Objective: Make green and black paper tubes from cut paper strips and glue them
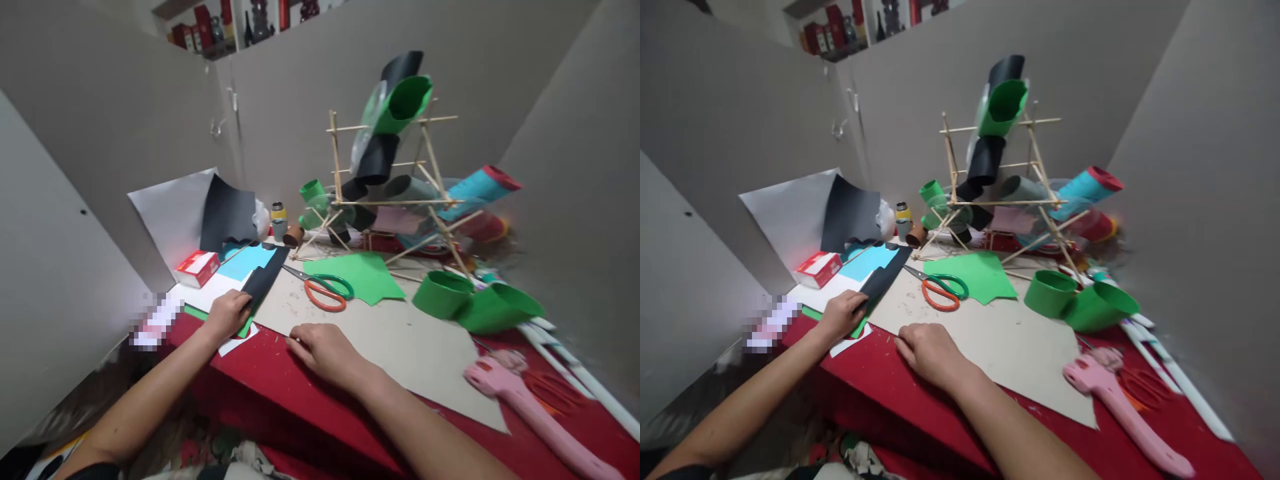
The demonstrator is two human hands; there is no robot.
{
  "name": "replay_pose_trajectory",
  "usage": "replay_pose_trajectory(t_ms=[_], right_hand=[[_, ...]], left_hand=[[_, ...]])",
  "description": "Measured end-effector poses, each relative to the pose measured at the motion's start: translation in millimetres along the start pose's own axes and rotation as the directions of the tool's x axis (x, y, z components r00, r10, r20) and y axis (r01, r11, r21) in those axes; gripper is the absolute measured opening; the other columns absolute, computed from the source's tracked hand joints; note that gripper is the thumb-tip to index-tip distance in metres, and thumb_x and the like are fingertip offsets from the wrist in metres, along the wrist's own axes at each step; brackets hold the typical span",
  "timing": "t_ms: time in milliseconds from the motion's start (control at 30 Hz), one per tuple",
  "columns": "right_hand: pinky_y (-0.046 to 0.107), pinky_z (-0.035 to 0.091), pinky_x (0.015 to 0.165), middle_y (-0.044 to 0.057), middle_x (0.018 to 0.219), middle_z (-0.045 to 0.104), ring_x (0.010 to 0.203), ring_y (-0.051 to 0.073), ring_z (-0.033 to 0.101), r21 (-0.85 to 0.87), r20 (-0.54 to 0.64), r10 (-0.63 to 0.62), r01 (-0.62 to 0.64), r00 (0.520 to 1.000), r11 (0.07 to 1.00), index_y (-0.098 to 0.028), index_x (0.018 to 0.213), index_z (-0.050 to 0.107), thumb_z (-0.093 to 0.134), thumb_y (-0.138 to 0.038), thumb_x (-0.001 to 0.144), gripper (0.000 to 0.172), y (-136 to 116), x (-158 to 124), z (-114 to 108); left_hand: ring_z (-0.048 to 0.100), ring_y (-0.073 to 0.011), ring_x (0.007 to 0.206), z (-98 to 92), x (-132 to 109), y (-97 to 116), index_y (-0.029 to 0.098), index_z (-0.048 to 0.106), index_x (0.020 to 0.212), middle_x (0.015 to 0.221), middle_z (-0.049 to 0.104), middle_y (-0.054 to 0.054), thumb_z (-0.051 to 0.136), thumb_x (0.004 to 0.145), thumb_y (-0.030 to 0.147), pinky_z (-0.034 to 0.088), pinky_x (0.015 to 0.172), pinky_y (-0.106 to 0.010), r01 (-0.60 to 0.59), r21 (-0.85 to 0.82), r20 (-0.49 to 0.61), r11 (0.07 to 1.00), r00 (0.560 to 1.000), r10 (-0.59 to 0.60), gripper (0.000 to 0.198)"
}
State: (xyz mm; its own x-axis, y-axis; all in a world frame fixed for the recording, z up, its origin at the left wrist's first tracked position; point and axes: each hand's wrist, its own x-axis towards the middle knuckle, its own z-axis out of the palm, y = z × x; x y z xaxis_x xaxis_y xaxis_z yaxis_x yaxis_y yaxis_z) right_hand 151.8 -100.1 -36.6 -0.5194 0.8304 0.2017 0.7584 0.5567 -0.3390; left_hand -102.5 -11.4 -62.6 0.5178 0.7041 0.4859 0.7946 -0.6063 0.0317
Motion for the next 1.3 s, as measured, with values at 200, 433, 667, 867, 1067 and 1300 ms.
replay_pose_trajectory(t_ms=[200, 433, 667, 867, 1067, 1300], right_hand=[[0.027, 0.034, 0.062, 0.005, 0.079, 0.072, 0.071, 0.017, 0.064, 0.022, -0.005, -0.024, 0.024, 1.000, 0.999, -0.019, 0.080, 0.066, 0.042, -0.026, 0.096, 0.030, -8.2, 1.9, 7.3], [0.027, 0.034, 0.063, 0.005, 0.081, 0.073, 0.072, 0.017, 0.064, 0.043, 0.014, -0.048, 0.048, 0.999, 0.998, -0.019, 0.081, 0.066, 0.043, -0.026, 0.096, 0.029, -10.2, 2.4, 13.2], [0.027, 0.033, 0.062, 0.004, 0.080, 0.071, 0.071, 0.016, 0.063, 0.025, 0.033, -0.038, 0.037, 0.999, 0.999, -0.020, 0.079, 0.064, 0.043, -0.026, 0.096, 0.028, -10.9, -2.2, 9.8], [0.027, 0.033, 0.062, 0.003, 0.079, 0.071, 0.071, 0.017, 0.064, 0.013, 0.027, -0.027, 0.026, 0.999, 1.000, -0.020, 0.078, 0.064, 0.043, -0.026, 0.095, 0.028, -9.8, -5.4, 9.3], [0.026, 0.034, 0.060, 0.002, 0.075, 0.069, 0.067, 0.016, 0.062, 0.052, 0.011, 0.000, 0.000, 1.000, 0.999, -0.020, 0.075, 0.061, 0.041, -0.025, 0.095, 0.029, -5.8, -7.6, 5.3], [0.025, 0.036, 0.059, 0.003, 0.075, 0.069, 0.066, 0.016, 0.062, 0.079, 0.031, 0.055, -0.058, 0.998, 0.995, -0.021, 0.073, 0.060, 0.039, -0.028, 0.095, 0.032, -2.0, -4.8, 6.5]], left_hand=[[0.066, -0.0210, 0.093, 0.6, -6.1, -1.0, 0.021, 0.069, 0.105, 0.101, 0.072, -0.009, 0.053, 0.083, 0.013, 0.053, 0.080, -0.033, -0.014, -0.014, -0.043, 1.000, 0.999, 0.013, 0.029], [0.068, -0.0207, 0.086, 1.9, -8.6, -2.9, 0.018, 0.067, 0.108, 0.096, 0.073, -0.011, 0.047, 0.088, 0.016, 0.054, 0.077, -0.033, 0.004, -0.027, -0.076, 1.000, 0.997, -0.006, 0.029], [0.068, -0.0198, 0.084, 0.2, -7.3, 1.3, 0.020, 0.070, 0.099, 0.092, 0.074, -0.010, 0.051, 0.088, 0.019, 0.053, 0.078, -0.032, 0.058, -0.085, -0.077, 0.995, 0.995, -0.064, 0.023], [0.068, -0.0187, 0.079, -4.8, -7.1, 12.3, 0.022, 0.072, 0.085, 0.082, 0.073, -0.007, 0.057, 0.084, 0.025, 0.052, 0.074, -0.029, 0.100, -0.177, -0.068, 0.979, 0.991, -0.114, 0.015], [0.069, -0.0190, 0.079, -29.8, 13.6, -0.5, 0.022, 0.073, 0.086, 0.085, 0.075, -0.005, 0.062, 0.082, 0.042, 0.053, 0.074, -0.027, 0.220, -0.291, -0.106, 0.931, 0.960, -0.260, 0.023], [0.053, -0.0341, 0.122, -66.7, 115.2, -106.9, 0.005, 0.047, 0.134, 0.131, 0.056, -0.025, 0.055, 0.089, 0.037, 0.040, 0.100, -0.046, 0.584, -0.388, -0.273, 0.713, 0.666, -0.694, 0.055]])
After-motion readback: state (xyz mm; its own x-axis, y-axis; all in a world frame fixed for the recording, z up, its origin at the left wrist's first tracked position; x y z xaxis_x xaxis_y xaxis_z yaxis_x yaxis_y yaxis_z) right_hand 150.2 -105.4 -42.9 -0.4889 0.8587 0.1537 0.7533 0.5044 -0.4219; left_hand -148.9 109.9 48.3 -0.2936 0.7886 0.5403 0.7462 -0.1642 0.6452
